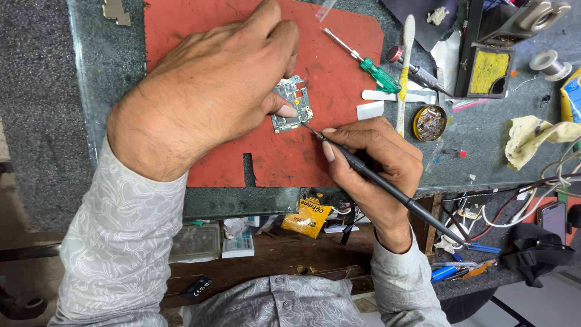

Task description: The person cleans a small circuit board with a brush and then uses a soldering iron to work on specific points on the board. The person holds the board steady with one hand while applying the soldering iron with the other.

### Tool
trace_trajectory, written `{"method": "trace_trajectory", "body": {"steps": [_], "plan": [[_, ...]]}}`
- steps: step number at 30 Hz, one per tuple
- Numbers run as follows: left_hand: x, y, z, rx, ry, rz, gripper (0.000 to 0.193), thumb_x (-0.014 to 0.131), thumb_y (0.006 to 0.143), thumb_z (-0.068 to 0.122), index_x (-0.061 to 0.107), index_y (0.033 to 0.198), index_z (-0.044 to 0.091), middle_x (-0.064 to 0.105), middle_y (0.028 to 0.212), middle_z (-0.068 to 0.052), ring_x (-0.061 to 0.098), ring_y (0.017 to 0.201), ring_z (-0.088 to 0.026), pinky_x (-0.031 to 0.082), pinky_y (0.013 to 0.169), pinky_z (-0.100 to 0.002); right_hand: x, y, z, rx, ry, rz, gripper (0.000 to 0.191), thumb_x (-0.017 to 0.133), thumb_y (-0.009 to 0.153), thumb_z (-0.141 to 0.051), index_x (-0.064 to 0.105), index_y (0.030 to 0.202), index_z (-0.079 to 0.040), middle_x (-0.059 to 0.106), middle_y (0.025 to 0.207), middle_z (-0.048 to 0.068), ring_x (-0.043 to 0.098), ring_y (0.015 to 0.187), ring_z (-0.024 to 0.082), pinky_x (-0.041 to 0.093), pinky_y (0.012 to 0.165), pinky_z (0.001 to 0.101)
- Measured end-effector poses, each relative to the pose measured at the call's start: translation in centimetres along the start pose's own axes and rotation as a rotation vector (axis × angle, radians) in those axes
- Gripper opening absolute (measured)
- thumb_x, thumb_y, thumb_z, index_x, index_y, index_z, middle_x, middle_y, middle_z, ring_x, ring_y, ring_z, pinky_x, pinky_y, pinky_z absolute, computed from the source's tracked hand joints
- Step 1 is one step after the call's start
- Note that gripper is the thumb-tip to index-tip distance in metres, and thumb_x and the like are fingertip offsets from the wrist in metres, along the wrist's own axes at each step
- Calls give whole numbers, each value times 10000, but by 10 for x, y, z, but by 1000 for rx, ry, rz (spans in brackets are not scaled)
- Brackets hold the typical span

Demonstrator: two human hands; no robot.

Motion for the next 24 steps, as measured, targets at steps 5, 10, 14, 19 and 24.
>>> {"method": "trace_trajectory", "body": {"steps": [5, 10, 14, 19, 24], "plan": [[1, 2, 0, 0, 7, -8, 454, 837, 778, 131, 537, 1073, -40, 558, 1199, -223, 671, 990, -407, 553, 794, -509, -2, 0, 1, 17, 2, 10, 139, 796, 900, 50, 747, 1024, 10, 748, 1022, 110, 722, 868, 146, 549, 750, 228], [-2, 0, 2, 21, 13, 19, 479, 835, 769, 129, 536, 1095, -54, 558, 1219, -229, 671, 1005, -407, 554, 794, -507, -1, -1, 0, 2, -31, 6, 153, 806, 884, 51, 749, 1021, 15, 741, 1002, 111, 708, 889, 154, 541, 742, 233], [1, 1, 0, -2, 14, -13, 462, 834, 784, 136, 538, 1086, -49, 559, 1222, -225, 670, 1003, -403, 553, 798, -508, -2, 0, 1, 8, -7, 25, 134, 795, 909, 47, 742, 1024, 4, 746, 1024, 104, 724, 857, 135, 557, 756, 230], [-1, 1, 3, 17, 25, 27, 471, 835, 783, 149, 541, 1093, -49, 554, 1237, -230, 673, 995, -393, 558, 802, -501, -1, 0, -1, 8, -32, 1, 151, 805, 884, 48, 748, 1020, 14, 742, 990, 108, 708, 871, 153, 536, 719, 227], [1, 1, 2, -5, 19, -9, 473, 837, 801, 168, 536, 1093, -51, 560, 1201, -207, 673, 1003, -384, 557, 802, -500, -3, -1, 0, 8, -12, 24, 134, 793, 901, 52, 740, 1018, 15, 741, 1016, 109, 718, 847, 134, 548, 737, 225]]}}
Point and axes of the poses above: each hand's wrist, its own y-axis towards the middle knuckle, its own x-axis out of the palm, z = x × y, the point moved 8 cm from there along y, towards the middle knuckle
